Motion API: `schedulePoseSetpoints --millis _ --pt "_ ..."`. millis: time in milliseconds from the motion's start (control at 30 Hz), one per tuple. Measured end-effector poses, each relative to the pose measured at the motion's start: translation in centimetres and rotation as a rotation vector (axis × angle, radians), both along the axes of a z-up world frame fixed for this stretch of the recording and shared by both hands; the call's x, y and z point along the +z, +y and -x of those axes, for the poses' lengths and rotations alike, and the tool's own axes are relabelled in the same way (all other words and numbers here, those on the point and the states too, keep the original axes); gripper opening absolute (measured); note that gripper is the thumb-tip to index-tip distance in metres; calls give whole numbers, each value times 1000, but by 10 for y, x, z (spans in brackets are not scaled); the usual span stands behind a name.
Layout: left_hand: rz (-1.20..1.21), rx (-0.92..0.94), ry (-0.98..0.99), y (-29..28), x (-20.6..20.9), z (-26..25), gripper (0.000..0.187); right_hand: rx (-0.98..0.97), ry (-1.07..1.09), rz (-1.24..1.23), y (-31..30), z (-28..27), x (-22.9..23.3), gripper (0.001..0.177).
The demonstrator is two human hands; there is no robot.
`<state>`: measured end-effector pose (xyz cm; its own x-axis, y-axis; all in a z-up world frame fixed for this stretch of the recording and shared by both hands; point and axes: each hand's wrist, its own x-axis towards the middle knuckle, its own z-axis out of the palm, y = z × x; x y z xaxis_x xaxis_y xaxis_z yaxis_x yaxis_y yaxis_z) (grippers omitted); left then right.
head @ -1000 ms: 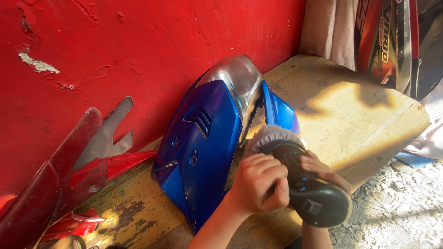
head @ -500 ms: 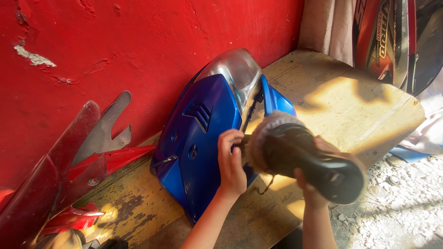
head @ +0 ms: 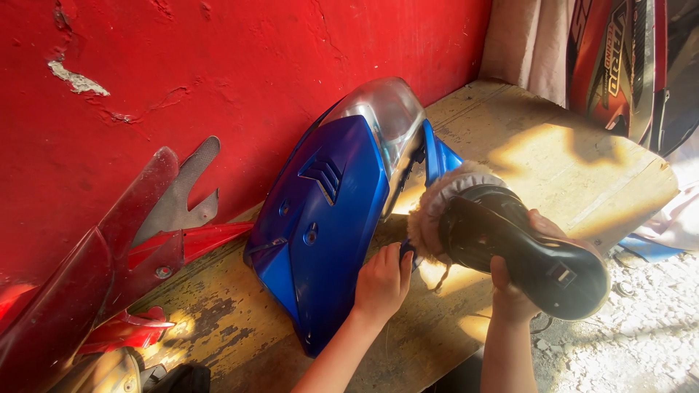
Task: The person uses a handheld electric polisher with a buffing pad to polish the surface of a blue motorcycle fairing. They move the tool across the curved surfaces and edges of the fairing, which rests on a wooden workbench next to other motorcycle parts.
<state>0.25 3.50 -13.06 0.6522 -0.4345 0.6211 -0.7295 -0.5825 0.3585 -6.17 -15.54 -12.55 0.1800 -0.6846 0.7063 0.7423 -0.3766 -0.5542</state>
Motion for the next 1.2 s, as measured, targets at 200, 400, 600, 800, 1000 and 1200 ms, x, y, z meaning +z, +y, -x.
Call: schedulePoseSetpoints --millis 200,400,600,800,1000,1200 --pt "-21 -80 33 28 -1 8 19 59 46 71 3 5 1 76" --pt "-43 -151 47 57 8 26 23 230 -53 121 -11 10 -7 73" --pt "-61 -59 205 39 95 47 44 230 -85 161 -11 12 -2 74" --pt "139 -456 -26 -7 175 42 61 212 -74 128 8 16 -17 73" --pt "-174 -648 195 -62 177 32 47 168 -44 -42 30 24 -48 77" --pt "-82 -918 121 -77 159 23 45 294 -126 -256 26 15 -56 87"
